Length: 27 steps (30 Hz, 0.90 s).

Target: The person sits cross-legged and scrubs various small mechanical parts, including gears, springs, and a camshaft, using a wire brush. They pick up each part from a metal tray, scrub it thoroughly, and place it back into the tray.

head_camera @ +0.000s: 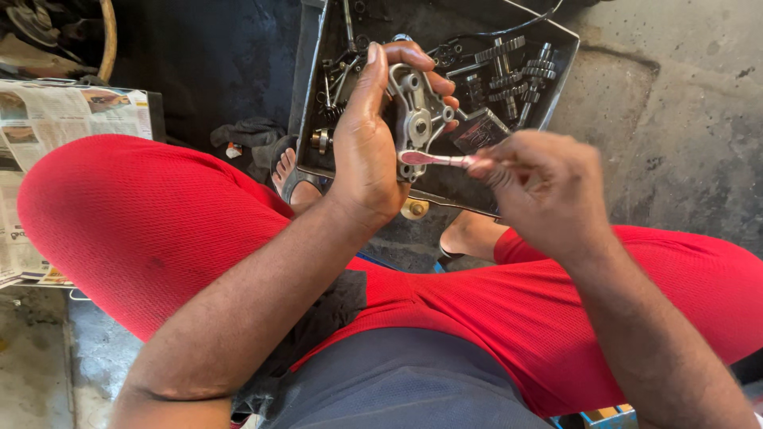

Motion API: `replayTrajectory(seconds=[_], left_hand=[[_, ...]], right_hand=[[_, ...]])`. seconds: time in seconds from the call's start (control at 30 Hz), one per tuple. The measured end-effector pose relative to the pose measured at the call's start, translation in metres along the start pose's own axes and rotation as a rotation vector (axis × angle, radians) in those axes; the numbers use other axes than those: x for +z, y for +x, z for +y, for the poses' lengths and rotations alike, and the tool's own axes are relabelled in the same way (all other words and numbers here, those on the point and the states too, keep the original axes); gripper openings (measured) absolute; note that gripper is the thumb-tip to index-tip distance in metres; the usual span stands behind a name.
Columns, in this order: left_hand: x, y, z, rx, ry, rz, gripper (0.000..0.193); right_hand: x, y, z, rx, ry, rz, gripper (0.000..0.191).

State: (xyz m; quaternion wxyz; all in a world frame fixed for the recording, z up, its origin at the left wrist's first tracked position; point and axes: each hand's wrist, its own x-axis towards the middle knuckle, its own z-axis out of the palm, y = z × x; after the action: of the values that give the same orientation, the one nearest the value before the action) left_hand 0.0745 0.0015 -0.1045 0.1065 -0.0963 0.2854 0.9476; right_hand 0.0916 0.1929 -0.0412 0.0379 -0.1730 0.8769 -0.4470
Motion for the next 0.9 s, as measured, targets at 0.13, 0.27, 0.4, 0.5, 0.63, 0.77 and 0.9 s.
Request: replayTrajectory(seconds=[0.13, 0.27, 0.4, 0.5, 0.63, 0.77, 0.9], left_hand=[[-0.001, 0.001, 0.003, -0.037, 0.003, 0.009, 0.043], [-0.004, 0.004, 0.011, -0.05, 0.016, 0.004, 0.043], [0.0, 0.004, 0.016, -0.084, 0.051, -0.001, 0.044], [0.005, 0.003, 0.017, -0.102, 0.027, 0.017, 0.044], [-0.001, 0.002, 0.022, -0.112, -0.068, 0.066, 0.042], [-0.01, 0.003, 0.022, -0.239, -0.115, 0.16, 0.041], [-0.003, 0.0, 0.025, -0.143, -0.047, 0.21, 0.041]], right_hand=[[0.001, -0.007, 0.003, -0.186, -0.393, 0.093, 0.02], [0.003, -0.015, 0.007, 0.09, -0.125, -0.157, 0.018], [0.002, -0.012, 0.007, 0.034, -0.098, -0.162, 0.018], [0.005, -0.009, 0.0, -0.163, -0.129, -0.12, 0.032], [0.015, -0.013, -0.004, -0.093, -0.169, -0.228, 0.049], [0.018, -0.02, 0.002, -0.288, -0.145, -0.147, 0.055], [0.019, -0.026, 0.0, -0.318, -0.258, -0.148, 0.061]])
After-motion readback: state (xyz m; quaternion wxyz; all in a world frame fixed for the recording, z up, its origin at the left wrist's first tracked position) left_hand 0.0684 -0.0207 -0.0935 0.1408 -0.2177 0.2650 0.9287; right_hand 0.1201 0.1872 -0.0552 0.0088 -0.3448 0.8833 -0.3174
